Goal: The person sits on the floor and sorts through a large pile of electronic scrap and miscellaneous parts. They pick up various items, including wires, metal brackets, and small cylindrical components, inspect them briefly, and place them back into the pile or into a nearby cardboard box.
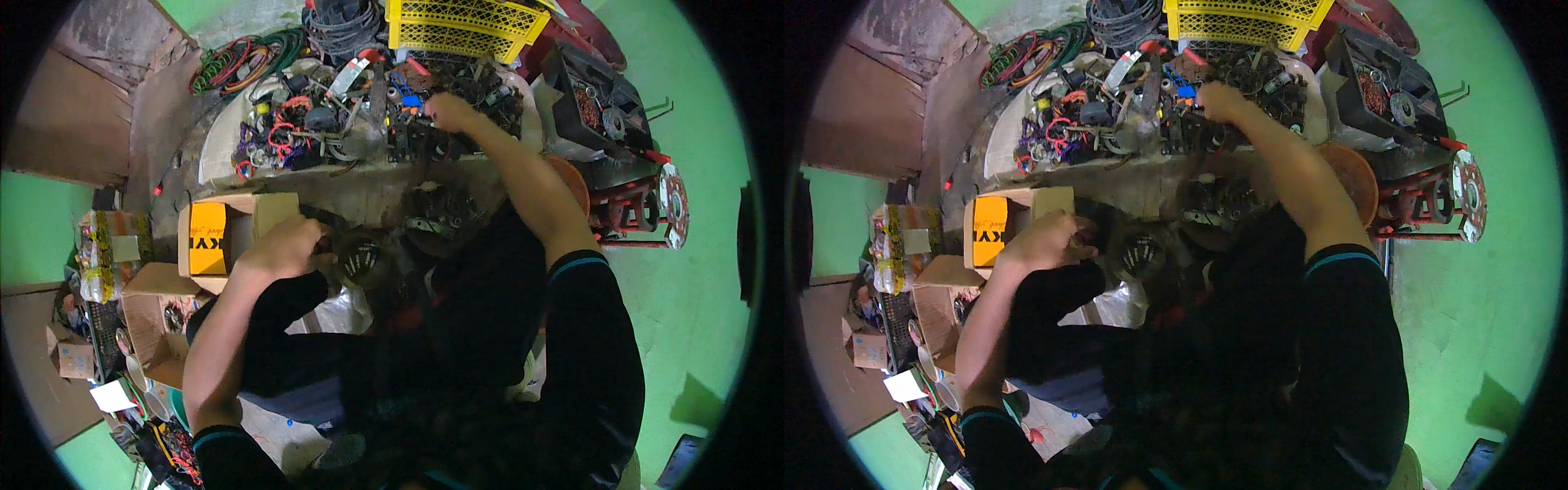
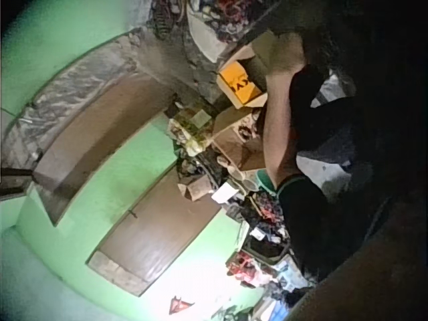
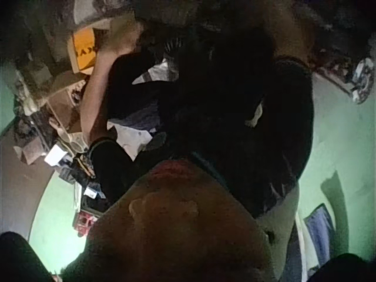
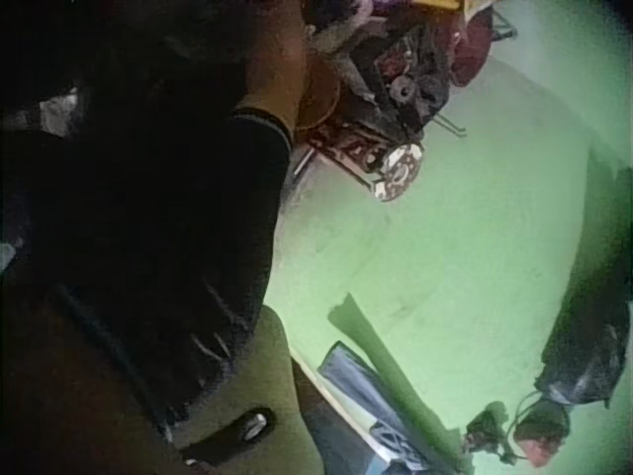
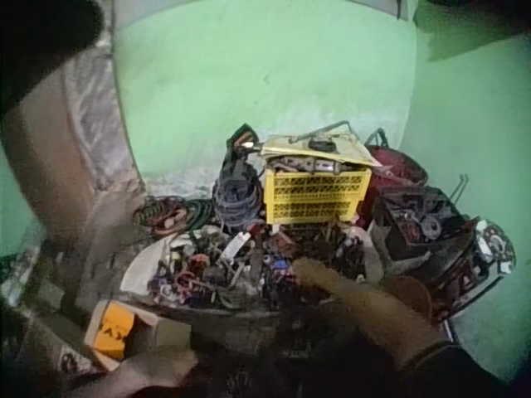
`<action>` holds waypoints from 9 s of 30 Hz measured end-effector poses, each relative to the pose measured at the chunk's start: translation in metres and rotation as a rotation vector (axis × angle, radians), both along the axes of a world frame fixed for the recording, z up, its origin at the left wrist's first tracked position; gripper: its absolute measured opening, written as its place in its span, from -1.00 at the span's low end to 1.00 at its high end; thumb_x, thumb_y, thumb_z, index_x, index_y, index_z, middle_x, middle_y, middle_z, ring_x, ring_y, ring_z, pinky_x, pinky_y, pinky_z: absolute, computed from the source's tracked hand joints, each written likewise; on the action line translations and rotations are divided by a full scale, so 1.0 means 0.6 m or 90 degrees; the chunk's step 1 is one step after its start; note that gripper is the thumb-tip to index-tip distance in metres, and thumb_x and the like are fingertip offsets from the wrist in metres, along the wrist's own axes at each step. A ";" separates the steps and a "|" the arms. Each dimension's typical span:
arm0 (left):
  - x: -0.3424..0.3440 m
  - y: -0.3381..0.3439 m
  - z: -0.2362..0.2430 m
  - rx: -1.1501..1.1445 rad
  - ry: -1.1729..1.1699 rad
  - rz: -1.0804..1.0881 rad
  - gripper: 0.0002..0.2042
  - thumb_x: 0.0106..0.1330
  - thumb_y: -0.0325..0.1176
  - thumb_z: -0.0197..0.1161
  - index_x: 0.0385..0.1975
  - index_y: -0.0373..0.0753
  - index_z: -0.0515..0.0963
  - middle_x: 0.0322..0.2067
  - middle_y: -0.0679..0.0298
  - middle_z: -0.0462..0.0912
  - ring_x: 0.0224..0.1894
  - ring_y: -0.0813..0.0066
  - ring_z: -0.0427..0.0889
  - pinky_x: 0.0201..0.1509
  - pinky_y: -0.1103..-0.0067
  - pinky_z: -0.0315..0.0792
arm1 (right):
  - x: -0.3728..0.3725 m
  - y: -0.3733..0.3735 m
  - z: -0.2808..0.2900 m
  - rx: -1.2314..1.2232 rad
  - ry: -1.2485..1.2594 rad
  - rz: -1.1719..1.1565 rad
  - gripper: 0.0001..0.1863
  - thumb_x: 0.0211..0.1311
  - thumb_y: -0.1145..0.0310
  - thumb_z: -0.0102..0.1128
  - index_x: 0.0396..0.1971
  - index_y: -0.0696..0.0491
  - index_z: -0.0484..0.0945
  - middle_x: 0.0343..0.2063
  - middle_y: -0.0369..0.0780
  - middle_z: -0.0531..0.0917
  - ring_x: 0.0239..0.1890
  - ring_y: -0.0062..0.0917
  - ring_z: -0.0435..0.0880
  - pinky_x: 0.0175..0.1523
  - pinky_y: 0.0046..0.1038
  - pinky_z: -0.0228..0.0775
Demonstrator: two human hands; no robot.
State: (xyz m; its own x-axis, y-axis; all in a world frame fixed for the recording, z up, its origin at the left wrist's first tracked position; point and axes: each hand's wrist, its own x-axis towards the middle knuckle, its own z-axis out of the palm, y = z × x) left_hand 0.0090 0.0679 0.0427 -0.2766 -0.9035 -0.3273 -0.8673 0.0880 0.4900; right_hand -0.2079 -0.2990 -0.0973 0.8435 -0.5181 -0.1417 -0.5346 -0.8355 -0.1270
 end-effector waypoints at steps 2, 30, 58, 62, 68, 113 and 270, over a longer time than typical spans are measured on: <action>0.013 0.011 -0.007 0.019 -0.039 0.032 -0.66 0.21 -0.25 0.32 -0.10 -0.33 0.57 -0.30 -0.04 0.67 -0.19 0.03 0.66 -0.12 0.35 0.50 | 0.026 0.043 -0.009 0.003 0.065 0.001 -0.79 0.05 0.42 0.13 -0.30 0.08 0.64 -0.21 -0.07 0.68 -0.18 -0.15 0.69 -0.09 -0.09 0.52; 0.012 -0.014 0.054 -0.069 0.057 0.228 -0.55 0.23 -0.17 0.32 0.00 -0.38 0.53 -0.16 -0.10 0.63 -0.23 0.02 0.65 -0.11 0.32 0.52 | 0.081 0.125 0.093 0.444 -0.223 -0.007 -0.55 0.12 0.39 0.29 0.03 0.17 0.50 -0.43 -0.10 0.65 -0.43 -0.47 0.67 -0.33 -0.34 0.48; -0.021 0.009 0.105 -0.453 0.682 0.392 -0.73 0.21 -0.69 0.26 -0.08 -0.43 0.55 -0.27 0.06 0.66 -0.22 0.32 0.70 -0.20 0.44 0.68 | 0.053 0.367 0.372 0.657 -0.613 0.054 -0.73 0.09 0.69 0.31 -0.16 0.29 0.61 -0.26 -0.11 0.69 -0.29 -0.59 0.68 -0.21 -0.60 0.60; -0.021 0.011 0.109 -0.438 0.650 0.399 -0.73 0.22 -0.68 0.26 -0.07 -0.44 0.54 -0.26 0.05 0.66 -0.23 0.31 0.70 -0.21 0.44 0.67 | 0.054 0.367 0.361 0.619 -0.666 0.083 -0.74 0.13 0.53 0.36 -0.15 0.19 0.63 -0.39 -0.21 0.71 -0.45 -0.67 0.66 -0.32 -0.62 0.54; -0.024 0.012 0.109 -0.428 0.660 0.413 -0.74 0.23 -0.66 0.27 -0.07 -0.45 0.54 -0.33 0.03 0.67 -0.33 0.33 0.71 -0.25 0.46 0.66 | 0.053 0.366 0.362 0.641 -0.655 0.081 -0.75 0.13 0.54 0.36 -0.16 0.21 0.63 -0.41 -0.21 0.71 -0.47 -0.68 0.65 -0.37 -0.64 0.50; 0.010 0.007 0.099 -0.114 0.314 0.344 -0.78 0.12 -0.44 0.44 -0.27 -0.39 0.65 -0.41 0.20 0.71 -0.39 0.57 0.64 -0.28 0.60 0.51 | 0.050 0.333 0.318 0.654 -0.302 0.204 -0.83 0.10 0.56 0.33 -0.28 0.21 0.62 -0.41 -0.23 0.70 -0.35 -0.66 0.67 -0.24 -0.60 0.54; -0.029 0.012 0.116 -0.462 0.595 0.450 -0.83 0.29 -0.62 0.20 -0.15 -0.40 0.60 -0.28 0.23 0.53 -0.41 0.62 0.56 -0.49 0.70 0.57 | 0.062 0.346 0.341 0.767 -0.645 0.085 -0.82 -0.02 0.68 0.38 -0.41 0.22 0.56 -0.34 -0.20 0.60 -0.39 -0.60 0.63 -0.33 -0.57 0.52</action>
